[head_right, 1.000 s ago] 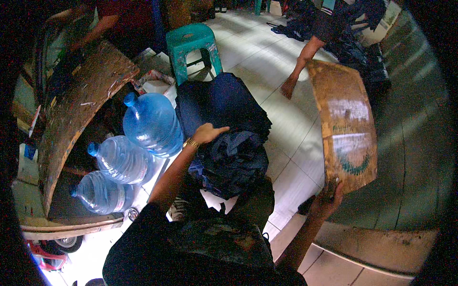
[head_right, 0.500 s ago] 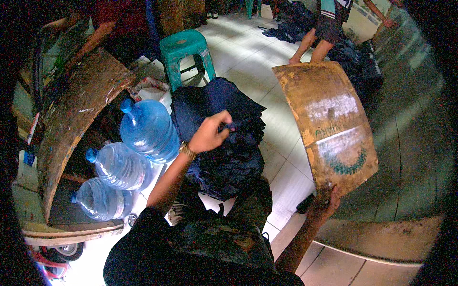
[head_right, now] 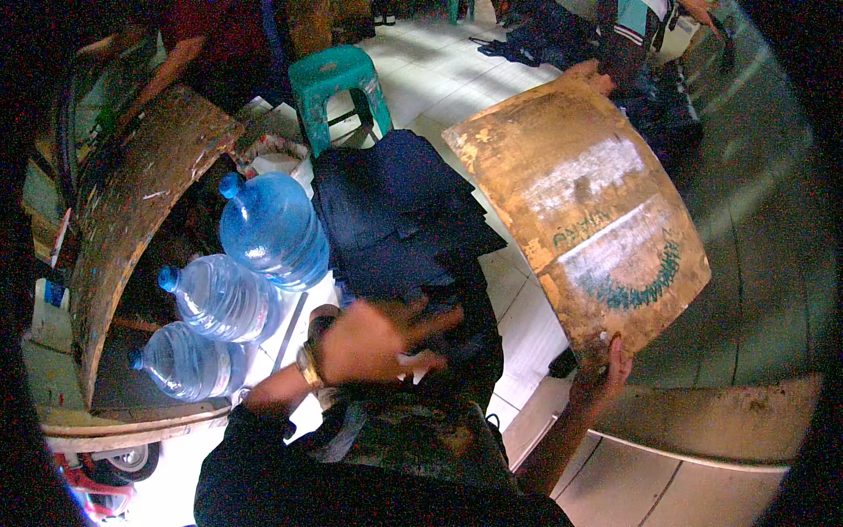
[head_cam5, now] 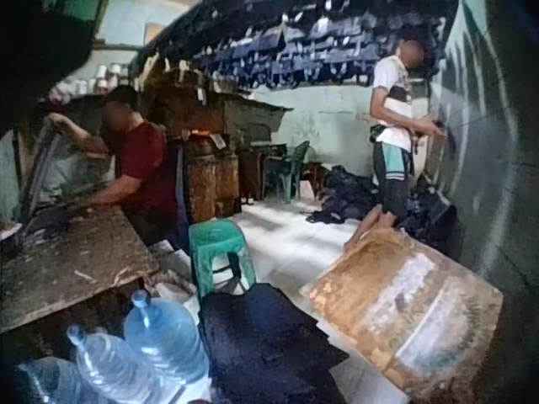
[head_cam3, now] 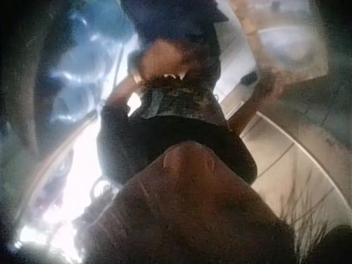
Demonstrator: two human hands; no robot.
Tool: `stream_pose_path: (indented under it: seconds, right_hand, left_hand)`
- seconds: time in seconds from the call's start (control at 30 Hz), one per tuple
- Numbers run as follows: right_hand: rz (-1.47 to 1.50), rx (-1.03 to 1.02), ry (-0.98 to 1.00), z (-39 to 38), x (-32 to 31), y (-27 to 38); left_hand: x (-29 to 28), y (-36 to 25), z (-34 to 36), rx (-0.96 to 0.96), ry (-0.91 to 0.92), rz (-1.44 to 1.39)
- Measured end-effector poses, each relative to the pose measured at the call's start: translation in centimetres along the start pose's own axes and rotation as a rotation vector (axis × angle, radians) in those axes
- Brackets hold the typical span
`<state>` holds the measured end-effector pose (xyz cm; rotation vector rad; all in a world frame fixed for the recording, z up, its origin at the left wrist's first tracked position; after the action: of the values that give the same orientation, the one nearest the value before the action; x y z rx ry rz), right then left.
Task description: The person picks up a blue tote bag from a stack on the floor, places it onto a wooden board, aligns the handles, and then places the board with the bag onto a workbench before repeating the process with another bag.
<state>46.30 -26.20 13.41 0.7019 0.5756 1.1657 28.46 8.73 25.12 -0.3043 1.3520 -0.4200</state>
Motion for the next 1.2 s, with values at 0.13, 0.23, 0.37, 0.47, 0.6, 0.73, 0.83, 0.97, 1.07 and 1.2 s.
stream_pose_path:
  seconds: [0.13, 0.23, 0.37, 0.47, 0.6, 0.73, 0.83, 0.97, 1.07, 1.2]
  right_hand:
    - [-0.362, -0.466, 0.015, 0.6, 2.7, 4.6]
    - [-0.193, -0.154, 0.026, 0.5, 2.5, 3.0]
    - [-0.215, -0.237, 0.000, 0.1, 2.0, 2.8]
    - [-0.193, -0.284, 0.069, 0.3, 3.2, 4.0]
    - [-0.080, 0.060, -0.008, 2.1, 0.1, 3.7]
    - [0.208, 0.540, -0.202, 2.3, -1.6, 1.0]
    - [-0.229, -0.017, -0.011, 3.5, -1.0, 3.0]
    - [0.205, 0.658, -0.273, 4.5, -0.9, 3.1]
    - [0.136, 0.589, -0.221, 5.6, -2.4, 2.9]
    - [-0.011, 0.486, -0.176, 7.0, -2.5, 4.6]
  left_hand:
    - [0.3, 12.7, 6.2, -0.333, -0.492, 0.058]
    - [6.1, 23.2, 10.9, -0.585, -0.224, 0.321]
    - [12.7, 28.9, 12.7, -0.678, 0.024, 0.258]
    - [13.4, 31.3, 12.0, -0.692, -0.234, 0.173]
    - [7.4, 21.6, 12.7, -0.344, -0.458, -0.253]
    - [4.4, 12.3, 8.1, 0.048, -0.311, -0.244]
    - [5.5, 9.8, 5.3, 0.013, -0.167, -0.270]
    - [6.6, 9.1, 4.6, 0.036, -0.106, -0.262]
    - [6.1, 8.4, 5.1, -0.004, 0.004, -0.293]
    - [6.9, 7.1, 5.6, -0.105, 0.163, -0.389]
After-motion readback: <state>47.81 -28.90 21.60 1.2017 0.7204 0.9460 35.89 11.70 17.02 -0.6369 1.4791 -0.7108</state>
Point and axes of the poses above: each hand's wrist, its own z-axis towards the middle knuckle, its own x-axis out of the palm, y = z × x, the point moved 4 cm from there along z, towards the middle knuckle, and after that the axes turned 13 degrees about -y, right-handed, at the moved point
